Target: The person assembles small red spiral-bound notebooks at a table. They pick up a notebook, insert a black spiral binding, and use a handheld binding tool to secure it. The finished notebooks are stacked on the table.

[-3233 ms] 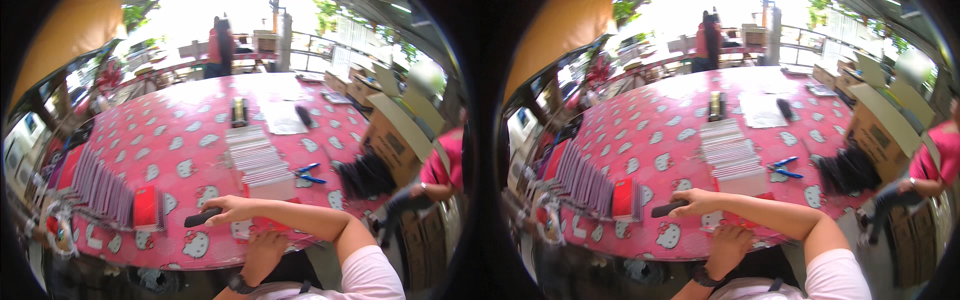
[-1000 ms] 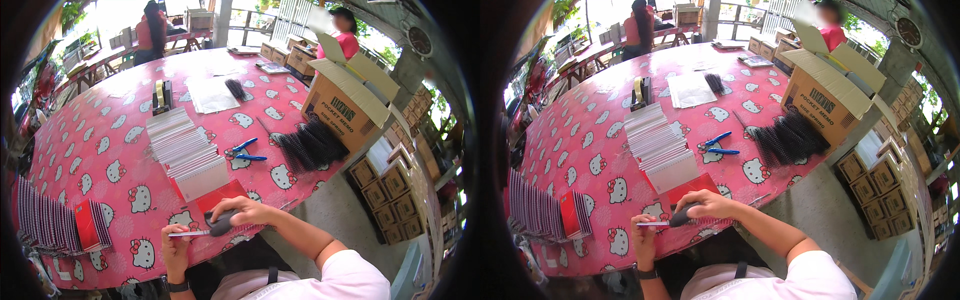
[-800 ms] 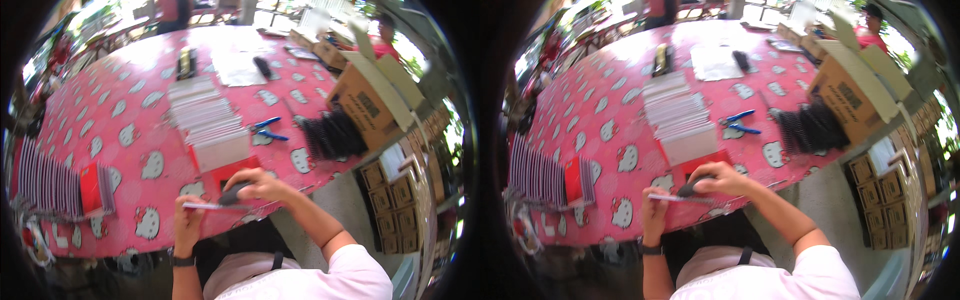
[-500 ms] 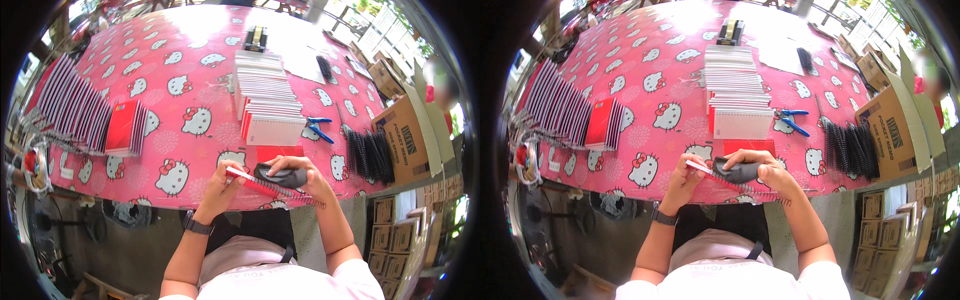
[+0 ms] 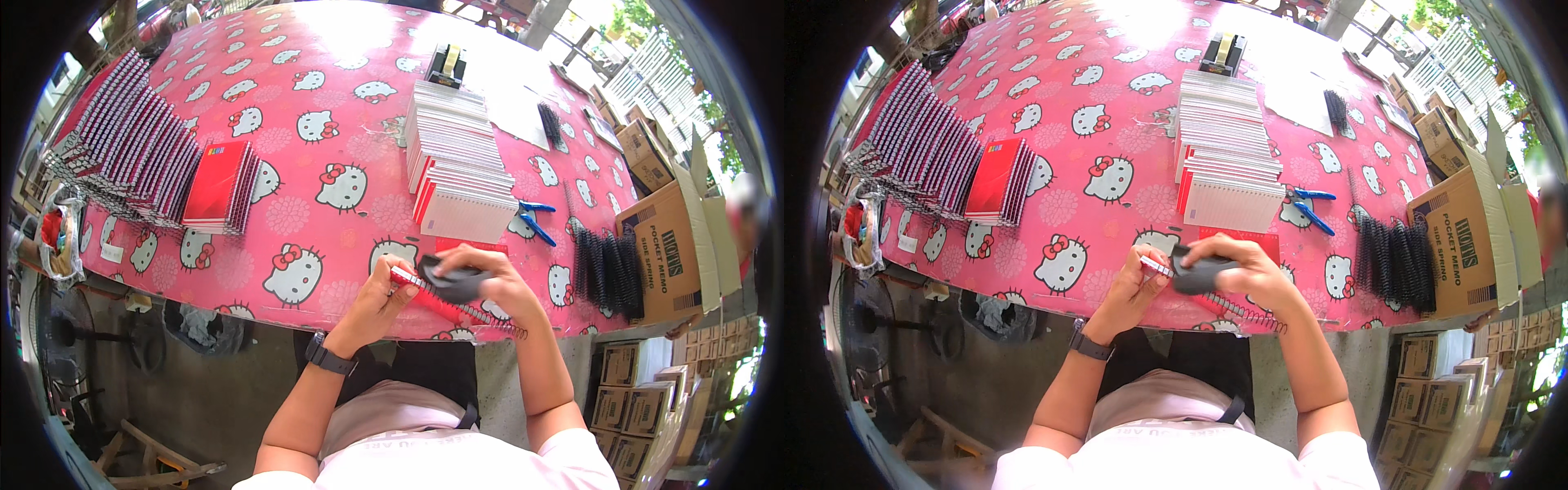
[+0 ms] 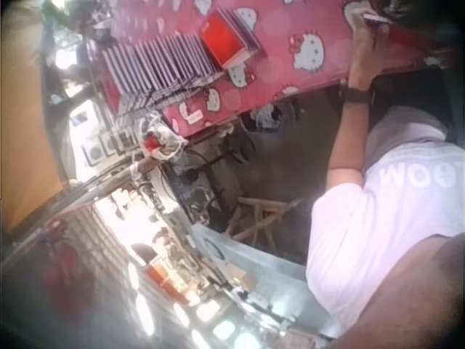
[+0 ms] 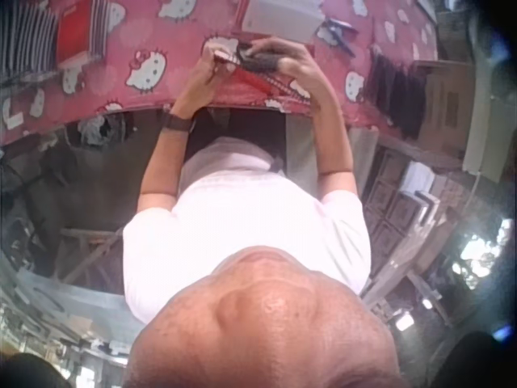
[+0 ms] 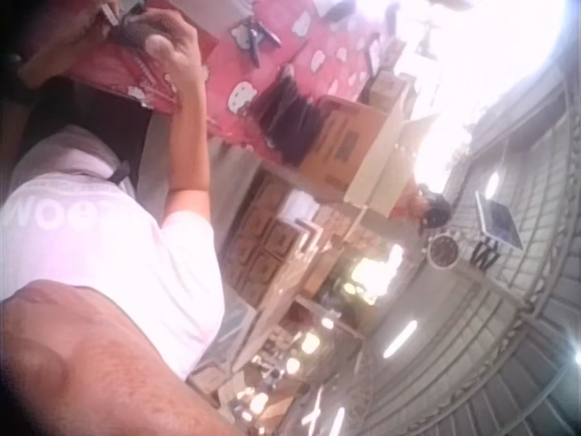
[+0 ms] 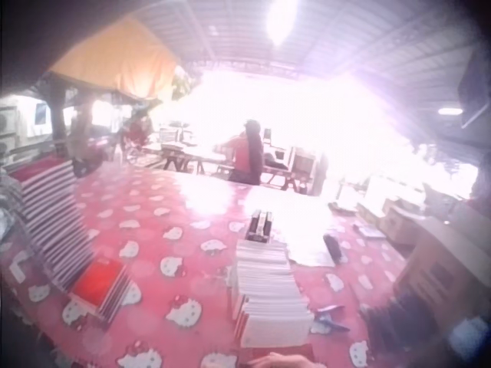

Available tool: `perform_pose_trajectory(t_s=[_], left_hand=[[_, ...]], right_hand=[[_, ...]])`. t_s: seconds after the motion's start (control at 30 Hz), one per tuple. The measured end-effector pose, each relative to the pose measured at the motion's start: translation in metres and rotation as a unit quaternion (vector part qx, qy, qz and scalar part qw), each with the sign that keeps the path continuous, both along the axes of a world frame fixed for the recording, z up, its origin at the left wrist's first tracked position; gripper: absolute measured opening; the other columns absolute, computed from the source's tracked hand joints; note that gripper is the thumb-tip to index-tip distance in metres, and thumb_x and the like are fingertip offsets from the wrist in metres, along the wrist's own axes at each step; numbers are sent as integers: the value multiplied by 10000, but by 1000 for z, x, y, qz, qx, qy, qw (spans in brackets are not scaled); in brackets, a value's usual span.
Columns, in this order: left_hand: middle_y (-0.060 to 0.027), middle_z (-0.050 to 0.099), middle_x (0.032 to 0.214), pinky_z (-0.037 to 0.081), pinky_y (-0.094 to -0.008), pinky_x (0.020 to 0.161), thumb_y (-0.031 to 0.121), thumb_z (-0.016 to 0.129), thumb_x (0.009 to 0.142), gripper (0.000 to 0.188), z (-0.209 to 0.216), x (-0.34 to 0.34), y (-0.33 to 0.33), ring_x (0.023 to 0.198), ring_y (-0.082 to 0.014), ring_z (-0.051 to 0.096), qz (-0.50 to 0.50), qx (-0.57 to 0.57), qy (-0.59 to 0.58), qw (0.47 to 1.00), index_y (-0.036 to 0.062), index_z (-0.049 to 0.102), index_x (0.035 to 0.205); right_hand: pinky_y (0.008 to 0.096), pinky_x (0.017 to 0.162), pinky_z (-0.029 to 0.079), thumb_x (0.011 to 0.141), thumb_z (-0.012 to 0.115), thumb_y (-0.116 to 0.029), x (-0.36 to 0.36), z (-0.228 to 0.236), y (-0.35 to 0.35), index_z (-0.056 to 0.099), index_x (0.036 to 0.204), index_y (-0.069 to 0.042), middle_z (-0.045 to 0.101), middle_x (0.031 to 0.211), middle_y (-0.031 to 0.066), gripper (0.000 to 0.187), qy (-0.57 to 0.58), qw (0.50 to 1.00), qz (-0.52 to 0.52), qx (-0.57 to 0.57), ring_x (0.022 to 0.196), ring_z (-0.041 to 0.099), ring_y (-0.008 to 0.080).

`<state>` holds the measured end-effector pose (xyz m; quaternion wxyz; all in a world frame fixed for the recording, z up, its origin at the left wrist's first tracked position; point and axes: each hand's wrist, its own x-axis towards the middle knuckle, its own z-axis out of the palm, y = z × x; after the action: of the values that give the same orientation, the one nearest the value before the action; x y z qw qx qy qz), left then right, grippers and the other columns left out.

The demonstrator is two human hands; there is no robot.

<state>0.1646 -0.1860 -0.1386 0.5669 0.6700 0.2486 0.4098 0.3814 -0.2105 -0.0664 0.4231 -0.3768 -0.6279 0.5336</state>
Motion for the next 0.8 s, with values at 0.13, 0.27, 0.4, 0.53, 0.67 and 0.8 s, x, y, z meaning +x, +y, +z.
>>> perform_pose_trajectory(t_s=[0.13, 0.27, 0.4, 0.53, 0.67, 0.8], left_hand=[[-70, 468, 1038, 436, -275, 802, 125, 559, 951, 224, 0, 2, -1, 920, -149, 476, -4, 12, -16, 1000, 48, 390, 1075], [-74, 464, 1032, 433, -279, 788, 119, 559, 950, 231, 5, 1, 0, 922, -148, 471, 11, 28, 3, 1000, 49, 382, 1080], [-74, 462, 1021, 431, -285, 783, 134, 560, 952, 236, 0, 1, 1, 905, -146, 465, 17, 20, 10, 1000, 50, 387, 1088], [-70, 463, 1004, 429, -282, 779, 161, 561, 955, 246, 5, -1, 2, 891, -150, 466, -10, -8, 16, 1000, 58, 392, 1102], [-58, 489, 1026, 433, -273, 776, 166, 551, 961, 227, 5, 2, -1, 884, -151, 492, 7, -9, 28, 1000, 64, 441, 1131], [-39, 547, 1042, 460, -238, 756, 161, 544, 965, 192, 6, -2, 5, 874, -112, 535, 45, -28, -59, 997, 45, 578, 1114]], right_hand=[[324, 917, 408, 770, 630, -523, 1, 4, -2, 652, 1032, -20, 636, 1008, 81, 567, -11, 998, -30, -49, 990, 563, 191], [320, 907, 415, 776, 644, -565, -1, 12, 6, 647, 1059, -14, 640, 1034, 91, 619, -173, 984, -24, -36, 984, 566, 183], [313, 921, 396, 757, 631, -650, 0, 7, -2, 616, 1119, -13, 618, 1061, 78, 733, 40, 996, 6, -74, 1025, 541, 166], [326, 938, 387, 751, 680, -557, -11, 12, -1, 626, 1122, -52, 607, 1064, 111, 629, -122, 991, -29, -48, 1047, 541, 196], [359, 930, 396, 762, 696, -492, -2, 6, -3, 635, 1107, -58, 594, 1115, 152, 558, -163, 983, -89, -7, 1065, 537, 252], [405, 962, 389, 739, 728, -465, 37, 3, -31, 624, 1117, -40, 570, 1197, 198, 577, -144, 948, -254, 126, 1114, 517, 329]])
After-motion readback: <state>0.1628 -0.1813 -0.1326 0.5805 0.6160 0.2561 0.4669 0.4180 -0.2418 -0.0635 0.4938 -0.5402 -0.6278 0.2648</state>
